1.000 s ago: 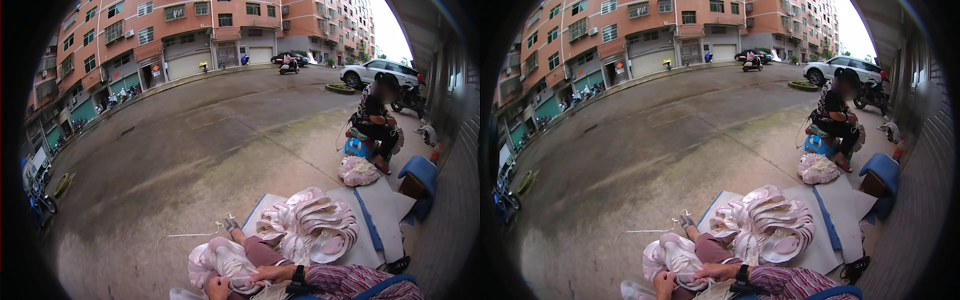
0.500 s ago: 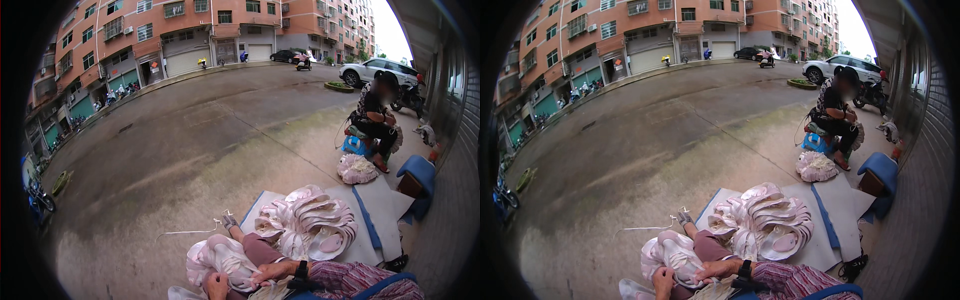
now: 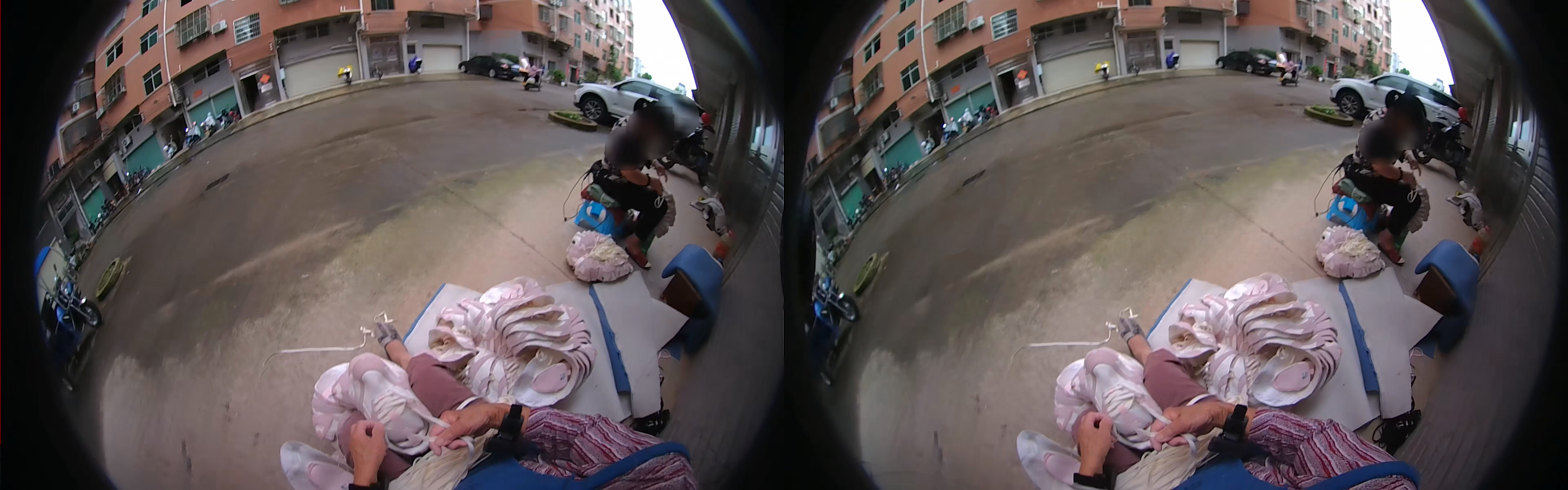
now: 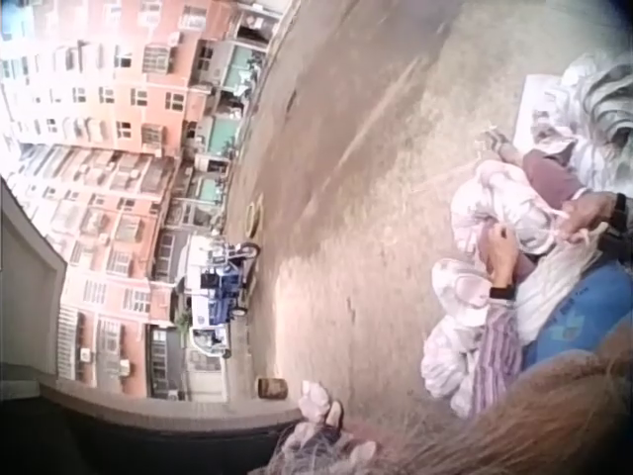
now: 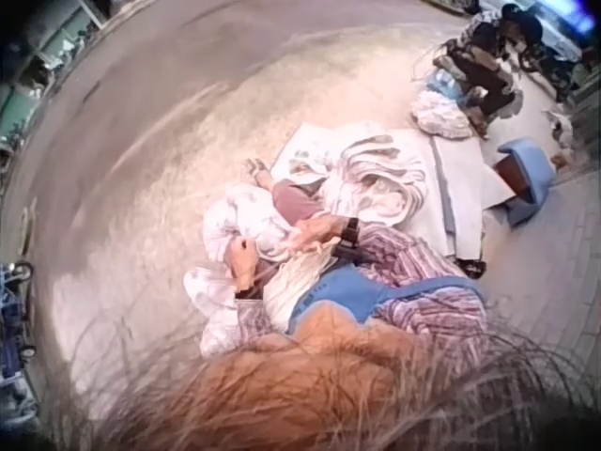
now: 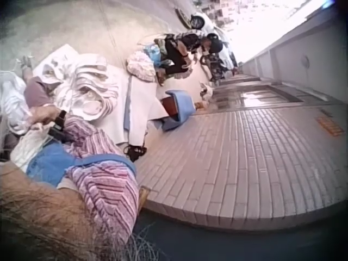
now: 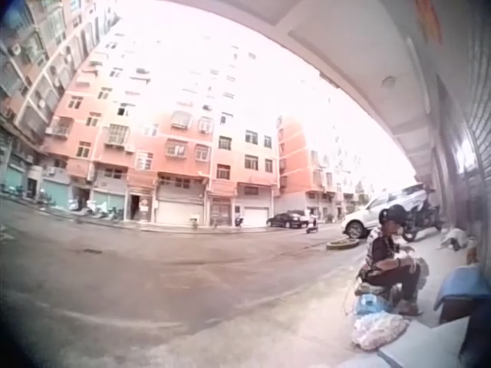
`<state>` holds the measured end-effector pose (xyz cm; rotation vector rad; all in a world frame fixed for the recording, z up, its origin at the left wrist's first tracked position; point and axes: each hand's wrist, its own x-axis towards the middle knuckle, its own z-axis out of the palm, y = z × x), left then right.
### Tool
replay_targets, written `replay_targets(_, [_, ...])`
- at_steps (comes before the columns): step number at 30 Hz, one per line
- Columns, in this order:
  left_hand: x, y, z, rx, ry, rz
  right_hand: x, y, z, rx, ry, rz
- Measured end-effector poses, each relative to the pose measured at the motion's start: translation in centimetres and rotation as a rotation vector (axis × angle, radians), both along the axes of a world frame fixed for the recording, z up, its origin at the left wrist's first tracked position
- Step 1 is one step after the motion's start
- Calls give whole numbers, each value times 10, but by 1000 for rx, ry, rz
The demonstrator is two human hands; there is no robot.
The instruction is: The recorder is lacing and organizing a large number of pink and white sneakers.
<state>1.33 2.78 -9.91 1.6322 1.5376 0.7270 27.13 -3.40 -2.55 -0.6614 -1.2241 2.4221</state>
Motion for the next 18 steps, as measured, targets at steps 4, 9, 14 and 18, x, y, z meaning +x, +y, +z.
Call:
replay_targets(4, [0, -3, 16, -128, -86, 19, -2, -2, 27, 12, -77, 68])
replay_targets(9, [11, -5, 39, -140, -158, 28, 5, -5, 32, -32, -101, 52])
replay_targets(14, [10, -7, 48, -136, -217, 18, 0, -6, 23, -14, -126, 74])
replay_targets(18, [5, -3, 46, -354, -439, 66, -11, -7, 27, 114, -285, 101])
